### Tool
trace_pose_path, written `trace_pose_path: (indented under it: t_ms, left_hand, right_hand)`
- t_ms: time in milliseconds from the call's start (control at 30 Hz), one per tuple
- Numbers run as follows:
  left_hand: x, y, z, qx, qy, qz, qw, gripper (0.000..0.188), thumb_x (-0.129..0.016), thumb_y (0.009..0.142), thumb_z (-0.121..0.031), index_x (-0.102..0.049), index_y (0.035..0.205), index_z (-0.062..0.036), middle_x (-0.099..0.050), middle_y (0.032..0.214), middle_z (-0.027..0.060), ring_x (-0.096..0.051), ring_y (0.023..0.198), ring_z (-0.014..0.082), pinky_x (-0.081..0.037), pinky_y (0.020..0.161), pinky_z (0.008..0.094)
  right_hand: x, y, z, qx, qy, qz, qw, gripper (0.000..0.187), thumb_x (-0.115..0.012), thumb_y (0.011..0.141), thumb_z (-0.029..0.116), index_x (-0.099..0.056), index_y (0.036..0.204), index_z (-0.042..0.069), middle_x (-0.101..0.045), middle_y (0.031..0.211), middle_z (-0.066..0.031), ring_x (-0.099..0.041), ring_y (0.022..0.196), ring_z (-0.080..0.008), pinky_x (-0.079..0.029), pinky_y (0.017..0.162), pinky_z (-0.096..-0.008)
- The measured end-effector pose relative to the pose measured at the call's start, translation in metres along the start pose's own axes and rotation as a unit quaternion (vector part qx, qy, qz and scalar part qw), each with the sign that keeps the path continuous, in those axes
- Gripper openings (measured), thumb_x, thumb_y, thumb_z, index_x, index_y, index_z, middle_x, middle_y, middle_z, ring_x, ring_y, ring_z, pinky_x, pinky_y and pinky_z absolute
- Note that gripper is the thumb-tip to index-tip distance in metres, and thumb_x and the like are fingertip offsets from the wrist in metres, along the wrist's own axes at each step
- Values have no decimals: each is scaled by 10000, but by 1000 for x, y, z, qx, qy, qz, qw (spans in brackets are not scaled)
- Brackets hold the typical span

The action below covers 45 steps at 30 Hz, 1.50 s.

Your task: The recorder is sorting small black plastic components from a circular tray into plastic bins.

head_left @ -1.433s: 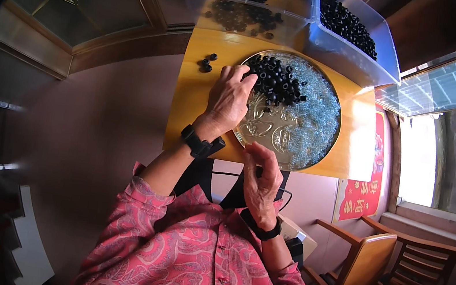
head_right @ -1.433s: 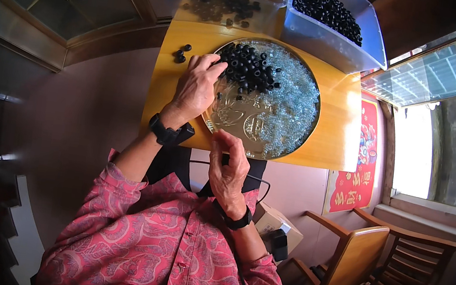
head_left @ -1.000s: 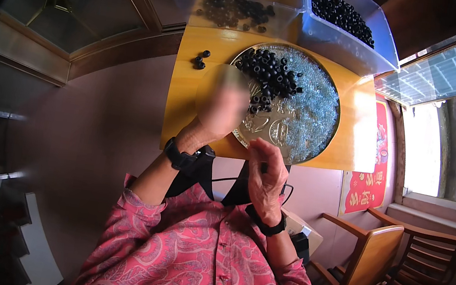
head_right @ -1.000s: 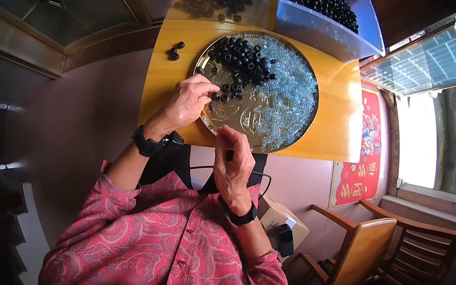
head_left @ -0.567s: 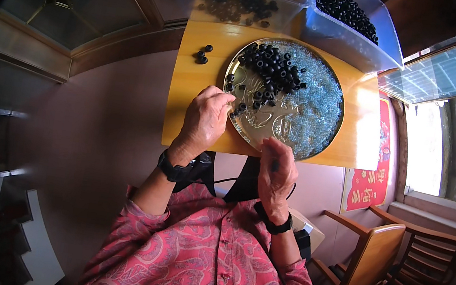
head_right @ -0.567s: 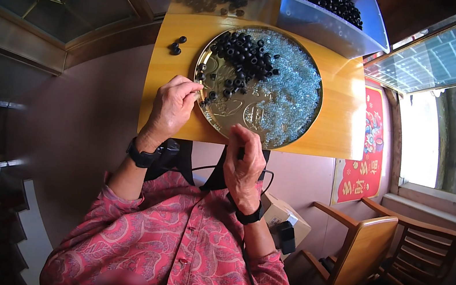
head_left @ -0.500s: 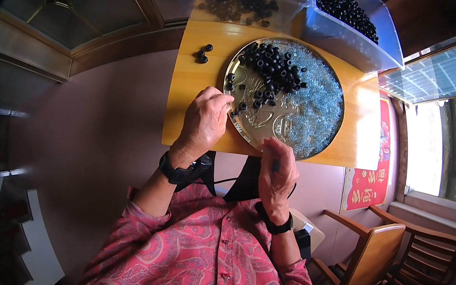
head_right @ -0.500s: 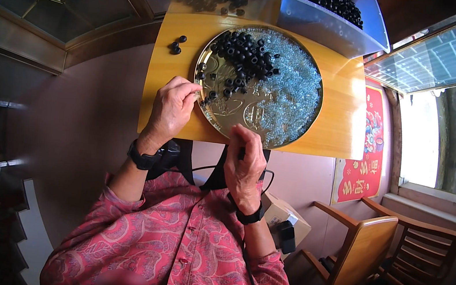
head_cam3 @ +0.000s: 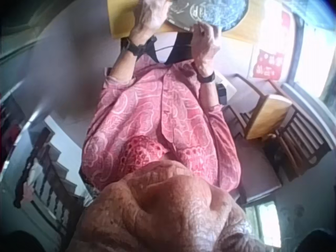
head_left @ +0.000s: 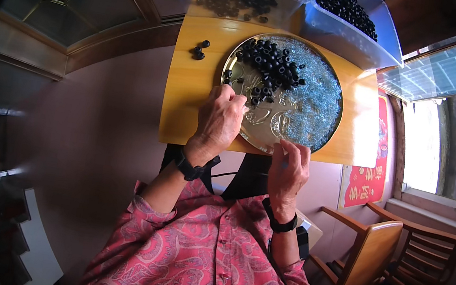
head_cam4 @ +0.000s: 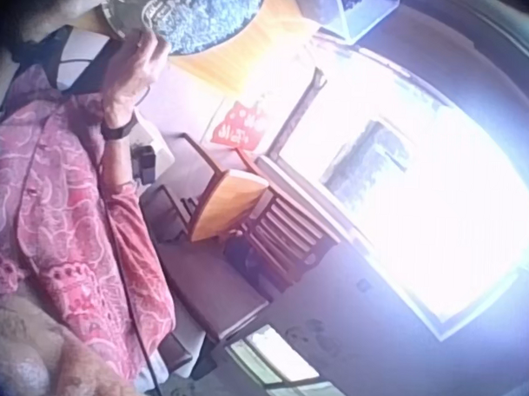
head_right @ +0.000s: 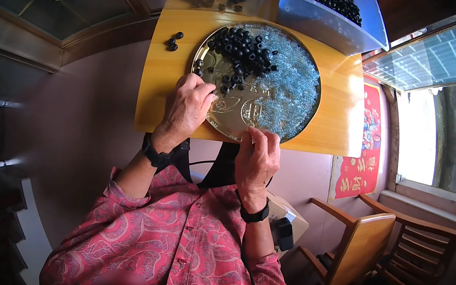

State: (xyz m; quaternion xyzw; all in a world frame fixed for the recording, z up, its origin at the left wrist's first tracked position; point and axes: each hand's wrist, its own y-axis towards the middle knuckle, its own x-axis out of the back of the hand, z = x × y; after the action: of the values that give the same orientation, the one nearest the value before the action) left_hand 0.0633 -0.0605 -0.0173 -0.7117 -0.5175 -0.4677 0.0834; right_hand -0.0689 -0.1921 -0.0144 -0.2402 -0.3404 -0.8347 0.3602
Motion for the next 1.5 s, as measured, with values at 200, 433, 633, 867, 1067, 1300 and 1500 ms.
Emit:
trace_pose_path:
  t_ms: [200, 433, 633, 867, 1067, 1300, 1500]
  left_hand:
    - [-4, -3, 1, -3, -23, 5, 1000, 123, -685, 796, -66, -647, 907, -27, -566, 886, 112, -574, 847, 309, -489, 745, 405]
    - [-3, -6, 1, -22, -17, -15, 1000, 102, -683, 789, -74, -614, 847, -25, -551, 887, 119, -569, 853, 307, -496, 719, 402]
    - [0, -6, -1, 3, -43, 11, 999, 171, -691, 763, -21, -624, 920, -8, -564, 918, 120, -567, 908, 318, -487, 784, 406]
    - [-2, -12, -1, -2, -135, -27, 990, 223, -707, 757, 28, -611, 955, -13, -581, 921, 108, -625, 729, 228, -526, 632, 308]
    - [0, -24, -2, 175, -449, 61, 874, 213, -721, 809, 13, -627, 998, -11, -644, 889, 25, -610, 725, 75, -520, 640, 217]
    - [9, -39, -4, 262, -689, 111, 667, 270, -647, 899, -56, -625, 1163, -2, -672, 961, 48, -661, 827, 125, -561, 762, 261]
    - [9, -49, 2, 298, -730, 116, 604, 246, -588, 948, -119, -624, 1160, -1, -681, 984, 79, -681, 855, 158, -586, 782, 309]
  right_hand:
    - [-7, 15, -2, 43, -98, 11, 994, 135, -680, 819, 121, -653, 948, 94, -579, 883, -86, -585, 774, -284, -467, 675, -391]
    - [-26, 32, -1, 62, -149, 1, 987, 123, -673, 829, 186, -662, 907, 91, -547, 861, -85, -562, 783, -274, -438, 685, -396]
    - [-33, 34, -4, 81, -161, 9, 984, 97, -657, 829, 150, -627, 883, 75, -533, 843, -87, -559, 789, -278, -433, 696, -397]
    - [-35, 28, -6, 86, -89, -27, 992, 128, -626, 822, 27, -579, 940, 46, -594, 933, -119, -602, 820, -305, -474, 691, -390]
    - [-23, 18, -2, -1, 92, 46, 995, 113, -635, 854, 0, -595, 958, 14, -627, 849, -119, -637, 736, -248, -503, 642, -325]
    - [-14, 9, 12, -140, 288, 65, 945, 93, -664, 887, 52, -629, 955, -2, -649, 779, -24, -587, 682, -61, -479, 622, -224]
    - [-7, 8, 21, -131, 286, 110, 943, 84, -666, 881, 35, -613, 936, -1, -653, 789, -37, -607, 691, -79, -486, 625, -227]
